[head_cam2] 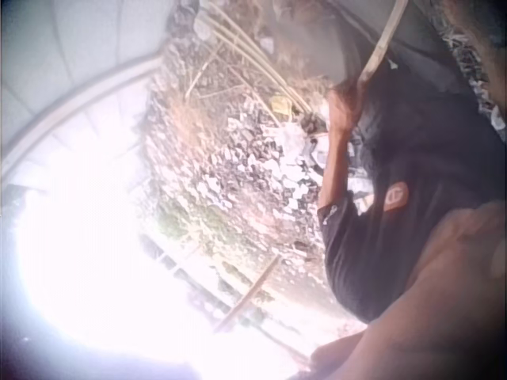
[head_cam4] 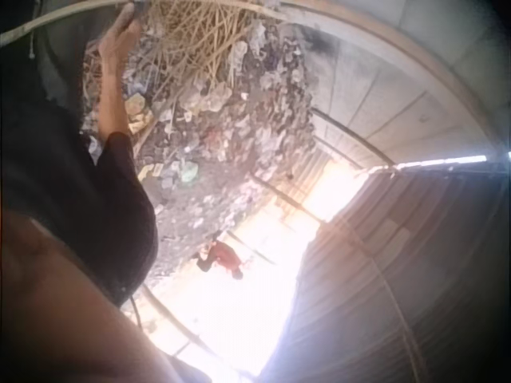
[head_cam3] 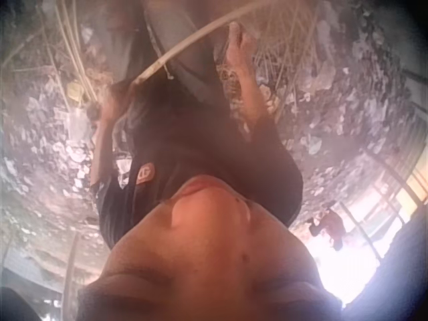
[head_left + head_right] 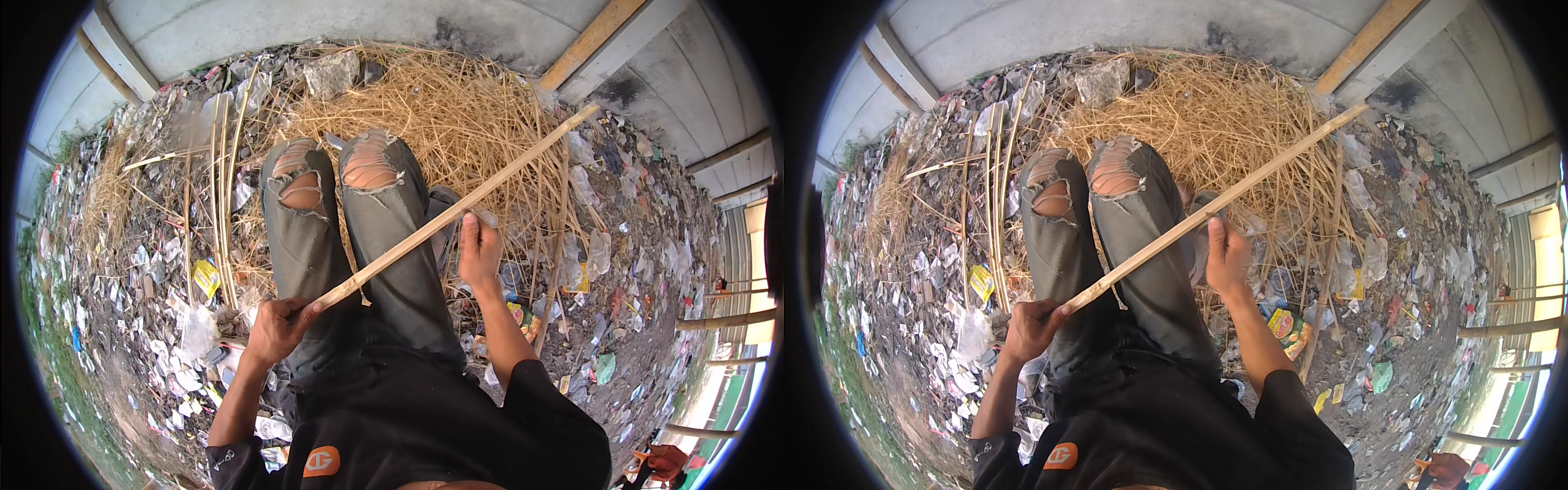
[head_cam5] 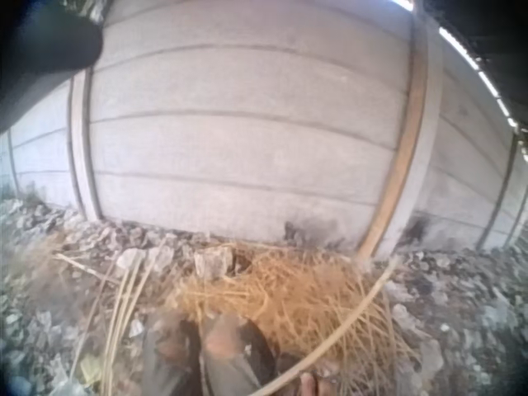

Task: The person sits on a bed of straw and uses a large knife to split a long wooden stick into thin strips. They then use a blue utility knife to sharpen the end of a thin stick into a point, repeatedly scraping the wood to refine the tip.

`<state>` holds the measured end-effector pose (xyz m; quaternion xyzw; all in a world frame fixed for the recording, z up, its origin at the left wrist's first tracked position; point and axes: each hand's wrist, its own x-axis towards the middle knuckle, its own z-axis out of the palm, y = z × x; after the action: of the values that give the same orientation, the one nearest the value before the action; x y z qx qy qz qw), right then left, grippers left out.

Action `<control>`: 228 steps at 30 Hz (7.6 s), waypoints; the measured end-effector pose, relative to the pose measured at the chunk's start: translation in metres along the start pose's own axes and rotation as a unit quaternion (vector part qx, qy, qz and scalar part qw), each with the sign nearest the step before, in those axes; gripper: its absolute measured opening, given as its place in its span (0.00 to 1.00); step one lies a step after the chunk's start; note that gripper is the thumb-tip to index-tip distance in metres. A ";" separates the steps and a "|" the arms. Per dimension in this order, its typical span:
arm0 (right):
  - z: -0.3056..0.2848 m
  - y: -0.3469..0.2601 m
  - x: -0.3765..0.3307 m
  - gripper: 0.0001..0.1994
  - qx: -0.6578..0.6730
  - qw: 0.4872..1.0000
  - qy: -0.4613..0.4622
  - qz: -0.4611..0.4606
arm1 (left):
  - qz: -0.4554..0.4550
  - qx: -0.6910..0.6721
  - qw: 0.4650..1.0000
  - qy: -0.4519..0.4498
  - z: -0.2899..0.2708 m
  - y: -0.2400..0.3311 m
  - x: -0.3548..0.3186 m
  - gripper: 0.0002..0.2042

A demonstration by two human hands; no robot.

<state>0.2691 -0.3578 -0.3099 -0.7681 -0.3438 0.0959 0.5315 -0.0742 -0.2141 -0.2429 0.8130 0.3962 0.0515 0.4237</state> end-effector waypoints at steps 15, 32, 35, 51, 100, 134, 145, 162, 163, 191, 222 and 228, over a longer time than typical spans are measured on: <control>0.030 -0.037 -0.025 0.22 -0.034 0.987 -0.136 -0.076 | -0.023 -0.082 0.996 -0.032 0.023 0.025 0.015 0.25; 0.021 -0.040 -0.031 0.25 0.038 0.980 -0.193 0.041 | -0.080 -0.232 0.960 -0.137 0.043 0.052 0.050 0.27; 0.013 -0.034 -0.027 0.27 0.133 0.948 -0.248 0.147 | -0.096 -0.274 0.944 -0.159 0.049 0.047 0.053 0.27; -0.011 -0.063 -0.002 0.22 0.315 0.873 -0.309 0.208 | -0.116 -0.335 0.923 -0.149 0.053 0.051 0.046 0.25; -0.006 -0.095 0.039 0.09 0.689 0.607 -0.393 -0.053 | -0.205 -0.692 0.577 -0.381 0.069 0.039 0.038 0.22; 0.008 -0.120 0.024 0.10 0.181 0.962 -0.201 -0.020 | -0.004 -0.348 0.936 0.058 0.065 0.078 0.050 0.17; 0.012 -0.118 0.027 0.09 0.167 0.959 -0.230 -0.017 | 0.018 -0.312 0.945 0.091 0.060 0.076 0.049 0.17; -0.012 -0.064 -0.001 0.15 0.228 0.951 -0.186 0.098 | -0.004 -0.253 0.967 0.001 0.077 0.058 0.041 0.21; -0.011 -0.067 -0.004 0.15 0.279 0.934 -0.171 0.140 | -0.007 -0.244 0.970 -0.010 0.079 0.058 0.039 0.22; -0.026 -0.084 -0.042 0.20 -0.032 0.955 -0.295 -0.022 | 0.057 -0.246 0.967 -0.034 0.077 0.091 0.058 0.16; -0.004 -0.094 -0.057 0.18 -0.274 0.926 -0.260 0.011 | 0.068 -0.132 0.989 0.007 0.078 0.091 0.056 0.27; -0.032 -0.082 -0.056 0.18 0.020 0.945 -0.327 0.003 | 0.041 -0.144 0.988 -0.022 0.075 0.093 0.057 0.28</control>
<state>0.2086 -0.4010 -0.2367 -0.6848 -0.4947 0.3504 0.4044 0.0522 -0.2534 -0.2368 0.7595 0.3419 0.1075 0.5428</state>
